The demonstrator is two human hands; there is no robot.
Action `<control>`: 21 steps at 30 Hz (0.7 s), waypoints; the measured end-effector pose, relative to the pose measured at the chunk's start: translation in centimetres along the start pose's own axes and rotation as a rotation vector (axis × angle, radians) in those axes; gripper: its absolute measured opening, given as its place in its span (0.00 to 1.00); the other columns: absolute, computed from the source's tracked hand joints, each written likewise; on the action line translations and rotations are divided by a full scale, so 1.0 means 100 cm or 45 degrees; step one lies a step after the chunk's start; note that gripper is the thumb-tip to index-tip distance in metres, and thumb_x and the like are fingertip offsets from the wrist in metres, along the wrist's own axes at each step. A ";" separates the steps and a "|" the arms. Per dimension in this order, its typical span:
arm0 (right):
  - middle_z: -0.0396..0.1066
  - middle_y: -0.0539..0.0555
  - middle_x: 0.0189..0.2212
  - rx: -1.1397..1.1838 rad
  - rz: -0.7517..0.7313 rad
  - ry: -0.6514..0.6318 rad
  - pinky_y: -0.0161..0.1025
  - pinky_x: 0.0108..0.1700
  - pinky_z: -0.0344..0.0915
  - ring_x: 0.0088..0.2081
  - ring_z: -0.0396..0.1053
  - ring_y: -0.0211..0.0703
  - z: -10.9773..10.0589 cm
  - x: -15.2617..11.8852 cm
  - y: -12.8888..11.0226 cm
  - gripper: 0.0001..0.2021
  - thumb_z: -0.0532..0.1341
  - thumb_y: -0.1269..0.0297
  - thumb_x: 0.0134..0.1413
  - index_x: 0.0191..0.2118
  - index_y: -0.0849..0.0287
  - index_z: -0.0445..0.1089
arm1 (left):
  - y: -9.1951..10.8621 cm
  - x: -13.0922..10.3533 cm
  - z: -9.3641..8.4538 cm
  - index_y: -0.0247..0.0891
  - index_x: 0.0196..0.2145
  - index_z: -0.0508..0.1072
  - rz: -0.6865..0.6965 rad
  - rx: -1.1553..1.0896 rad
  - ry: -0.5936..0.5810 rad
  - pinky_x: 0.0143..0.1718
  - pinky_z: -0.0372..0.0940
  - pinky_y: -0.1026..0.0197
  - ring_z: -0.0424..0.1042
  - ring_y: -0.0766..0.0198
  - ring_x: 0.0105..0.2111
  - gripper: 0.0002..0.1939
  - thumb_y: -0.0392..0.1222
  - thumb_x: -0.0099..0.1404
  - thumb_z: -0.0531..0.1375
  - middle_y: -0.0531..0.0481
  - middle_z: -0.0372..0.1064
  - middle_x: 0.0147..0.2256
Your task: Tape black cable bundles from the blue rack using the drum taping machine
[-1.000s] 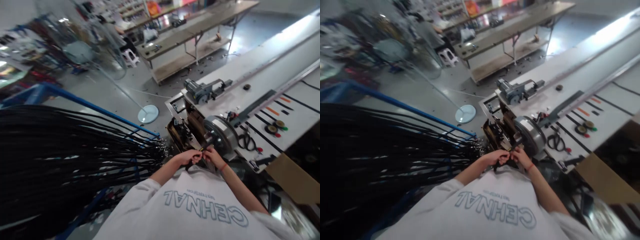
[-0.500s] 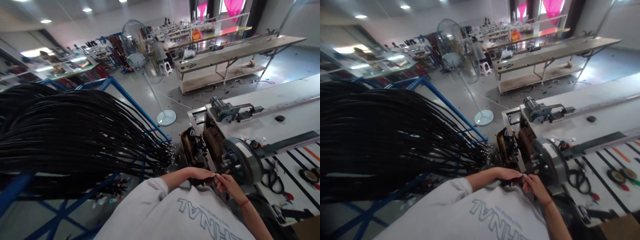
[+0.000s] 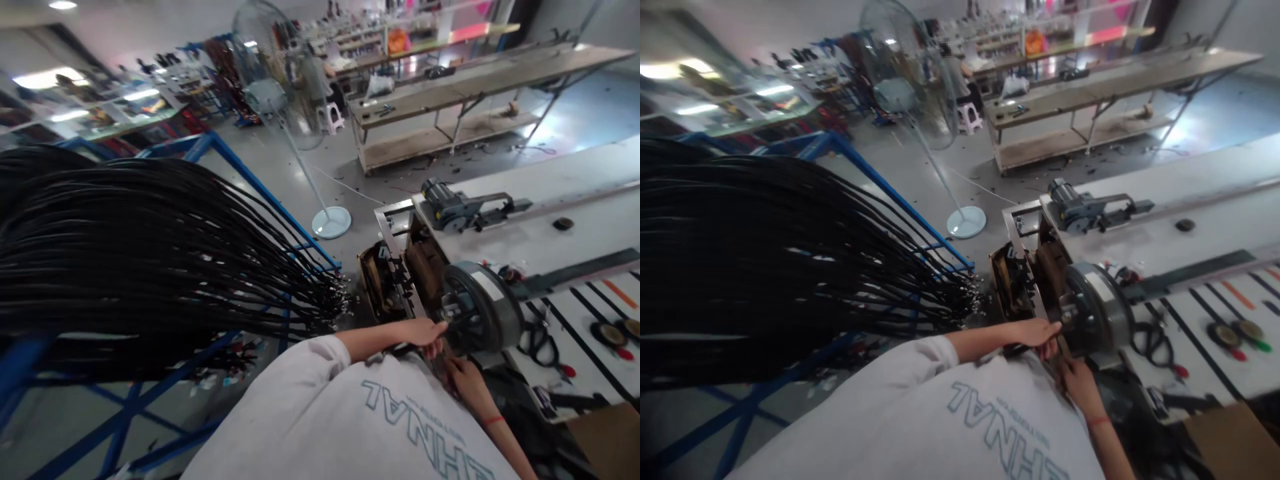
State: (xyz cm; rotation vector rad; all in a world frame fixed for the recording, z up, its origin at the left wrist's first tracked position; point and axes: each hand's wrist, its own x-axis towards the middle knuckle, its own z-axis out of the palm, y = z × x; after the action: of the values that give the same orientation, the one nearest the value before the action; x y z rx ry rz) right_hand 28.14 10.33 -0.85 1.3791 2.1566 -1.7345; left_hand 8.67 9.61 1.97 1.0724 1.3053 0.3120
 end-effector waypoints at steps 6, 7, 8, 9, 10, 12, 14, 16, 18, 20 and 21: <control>0.68 0.51 0.15 0.600 0.121 0.125 0.39 0.22 0.56 0.16 0.61 0.41 0.013 -0.038 -0.034 0.25 0.59 0.35 0.44 0.30 0.55 0.69 | -0.014 0.047 0.020 0.33 0.34 0.76 -0.226 -0.859 0.124 0.30 0.69 0.62 0.74 0.65 0.26 0.14 0.49 0.68 0.61 0.45 0.76 0.29; 0.68 0.51 0.15 0.644 0.116 0.133 0.38 0.22 0.56 0.16 0.61 0.40 0.012 -0.041 -0.040 0.26 0.60 0.34 0.44 0.30 0.56 0.69 | -0.015 0.052 0.025 0.32 0.34 0.76 -0.233 -0.949 0.177 0.29 0.69 0.64 0.74 0.65 0.26 0.14 0.49 0.67 0.62 0.45 0.76 0.29; 0.69 0.51 0.16 0.681 0.113 0.136 0.38 0.22 0.56 0.16 0.61 0.40 0.012 -0.044 -0.045 0.26 0.62 0.34 0.44 0.31 0.56 0.70 | -0.015 0.055 0.028 0.32 0.34 0.75 -0.228 -1.017 0.224 0.28 0.69 0.64 0.75 0.65 0.27 0.14 0.49 0.67 0.62 0.45 0.76 0.29; 0.69 0.50 0.16 0.715 0.113 0.136 0.38 0.22 0.56 0.16 0.61 0.39 0.011 -0.046 -0.048 0.26 0.62 0.34 0.44 0.32 0.56 0.70 | -0.014 0.057 0.030 0.33 0.34 0.75 -0.214 -1.063 0.258 0.28 0.68 0.65 0.75 0.64 0.28 0.14 0.48 0.67 0.63 0.46 0.76 0.29; 0.69 0.50 0.16 0.747 0.115 0.133 0.38 0.22 0.57 0.16 0.61 0.39 0.010 -0.048 -0.052 0.27 0.63 0.35 0.44 0.32 0.57 0.70 | -0.013 0.057 0.031 0.33 0.35 0.75 -0.191 -1.086 0.269 0.29 0.69 0.65 0.75 0.64 0.29 0.13 0.47 0.67 0.63 0.46 0.75 0.30; 0.70 0.50 0.17 0.795 0.115 0.122 0.37 0.22 0.58 0.17 0.61 0.38 0.009 -0.051 -0.058 0.26 0.64 0.36 0.44 0.33 0.57 0.69 | -0.012 0.055 0.027 0.34 0.36 0.74 -0.135 -1.015 0.277 0.31 0.69 0.64 0.75 0.63 0.30 0.11 0.46 0.67 0.62 0.47 0.75 0.29; 0.70 0.50 0.17 0.826 0.092 0.103 0.36 0.22 0.59 0.17 0.62 0.37 0.008 -0.054 -0.064 0.26 0.65 0.37 0.45 0.33 0.58 0.69 | -0.015 0.042 0.017 0.34 0.34 0.74 -0.082 -0.733 0.295 0.34 0.70 0.61 0.75 0.62 0.32 0.11 0.45 0.67 0.62 0.48 0.74 0.27; 0.71 0.50 0.18 0.865 0.052 0.102 0.35 0.23 0.61 0.18 0.63 0.37 0.006 -0.057 -0.072 0.25 0.65 0.38 0.47 0.34 0.58 0.70 | -0.025 0.017 0.004 0.33 0.31 0.75 0.028 -0.342 0.316 0.40 0.71 0.58 0.75 0.58 0.35 0.11 0.45 0.64 0.64 0.47 0.73 0.27; 0.71 0.50 0.18 0.940 0.027 0.099 0.34 0.21 0.60 0.17 0.63 0.36 0.005 -0.059 -0.082 0.24 0.64 0.40 0.50 0.37 0.59 0.70 | -0.037 -0.021 -0.009 0.33 0.35 0.77 0.264 -0.077 0.330 0.50 0.69 0.52 0.75 0.52 0.44 0.12 0.46 0.59 0.69 0.43 0.76 0.36; 0.70 0.49 0.17 1.043 0.038 0.034 0.33 0.18 0.55 0.14 0.60 0.36 0.006 -0.057 -0.092 0.26 0.61 0.40 0.53 0.43 0.60 0.71 | -0.046 -0.062 -0.018 0.36 0.42 0.78 0.430 -0.029 0.217 0.59 0.64 0.49 0.69 0.48 0.57 0.18 0.47 0.56 0.71 0.37 0.73 0.51; 0.70 0.50 0.16 1.090 0.054 -0.034 0.33 0.16 0.52 0.13 0.58 0.35 0.007 -0.055 -0.097 0.28 0.59 0.40 0.54 0.46 0.62 0.71 | -0.047 -0.080 -0.021 0.37 0.45 0.78 0.491 -0.055 0.133 0.61 0.63 0.48 0.66 0.47 0.61 0.21 0.49 0.56 0.71 0.37 0.70 0.56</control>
State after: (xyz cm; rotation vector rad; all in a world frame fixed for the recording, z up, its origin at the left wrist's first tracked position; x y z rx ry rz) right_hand 24.88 6.76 9.19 1.4633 1.3571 -2.7853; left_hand 2.70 2.35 3.49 1.2831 1.1717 0.6894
